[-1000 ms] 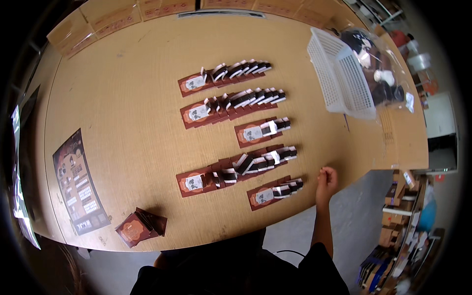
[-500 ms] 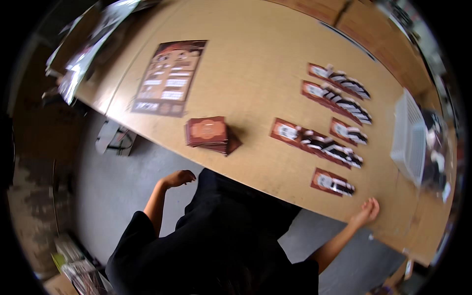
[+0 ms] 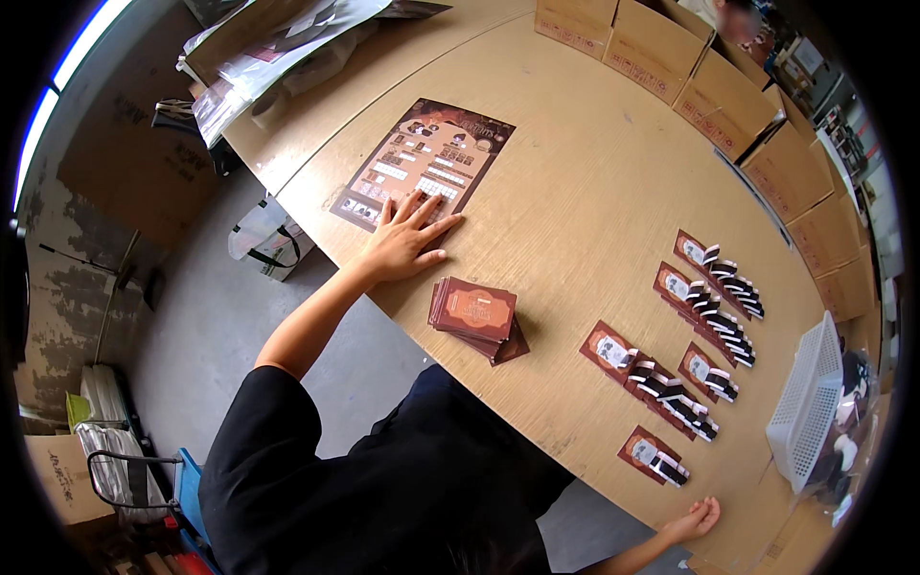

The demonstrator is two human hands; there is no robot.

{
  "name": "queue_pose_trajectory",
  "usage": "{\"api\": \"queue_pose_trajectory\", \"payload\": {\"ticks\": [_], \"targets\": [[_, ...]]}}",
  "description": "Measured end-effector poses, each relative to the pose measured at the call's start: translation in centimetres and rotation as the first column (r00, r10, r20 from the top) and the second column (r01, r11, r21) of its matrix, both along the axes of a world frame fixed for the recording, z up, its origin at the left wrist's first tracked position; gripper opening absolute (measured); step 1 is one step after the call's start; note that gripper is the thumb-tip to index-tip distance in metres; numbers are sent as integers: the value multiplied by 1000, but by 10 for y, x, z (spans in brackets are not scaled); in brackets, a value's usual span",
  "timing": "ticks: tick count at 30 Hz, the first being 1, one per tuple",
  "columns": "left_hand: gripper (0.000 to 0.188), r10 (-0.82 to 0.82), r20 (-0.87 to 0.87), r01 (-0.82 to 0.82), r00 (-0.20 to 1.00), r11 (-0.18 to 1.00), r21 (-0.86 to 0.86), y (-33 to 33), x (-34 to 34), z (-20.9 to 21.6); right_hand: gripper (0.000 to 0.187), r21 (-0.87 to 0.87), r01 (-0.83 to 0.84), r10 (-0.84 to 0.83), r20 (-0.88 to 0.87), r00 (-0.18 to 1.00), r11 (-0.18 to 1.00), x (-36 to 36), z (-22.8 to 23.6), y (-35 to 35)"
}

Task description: The person assembles small paper crafts by folding red rectangular cards and inserting them into white plastic holders. They arrange the finished units in rows on a wooden table, occasionally picking up new cards from a stack and placing completed items into a white basket.

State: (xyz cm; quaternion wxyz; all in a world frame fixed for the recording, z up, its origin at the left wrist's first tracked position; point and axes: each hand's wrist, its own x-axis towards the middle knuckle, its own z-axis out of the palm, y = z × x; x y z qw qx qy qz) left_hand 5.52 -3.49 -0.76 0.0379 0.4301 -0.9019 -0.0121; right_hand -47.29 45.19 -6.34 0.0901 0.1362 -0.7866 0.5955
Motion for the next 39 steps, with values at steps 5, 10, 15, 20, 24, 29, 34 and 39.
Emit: {"api": "queue_pose_trajectory", "payload": {"ticks": [5, 10, 15, 20, 24, 29, 34, 39], "targets": [[64, 29, 116, -29, 993, 1000, -3, -30, 27, 1, 17, 56, 42, -42, 5, 999, 998, 2, 1, 0], [55, 279, 157, -291, 947, 955, 61, -73, 114, 9, 19, 194, 81, -88, 24, 996, 978, 4, 4, -6], [49, 289, 81, -292, 954, 956, 37, -90, 150, -3, 23, 218, 50, -56, 22, 998, 975, -5, -5, 8], [51, 397, 73, -390, 915, 916, -91, -85, 131, -10, 25, 242, 36, -38, 2, 999, 970, -9, -7, 12], [42, 123, -628, -217, 768, 973, -75, -27, 68, 20, 15, 14, 227, -227, -9, 974, 974, 12, 13, -2], [76, 167, -796, 339, 582, 839, 424, 49, 7, 34, 11, -119, 317, -339, -323, 884, 941, 98, 64, -71], [95, -186, -521, 366, 833, 891, 267, 70, -42, 41, 7, -194, -348, 247, -408, 879, 917, 178, 59, -134], [75, -192, -445, 320, 875, 919, 232, 71, -58, 46, 11, 78, -702, 636, -503, 585, 708, 242, 66, -206]]}}
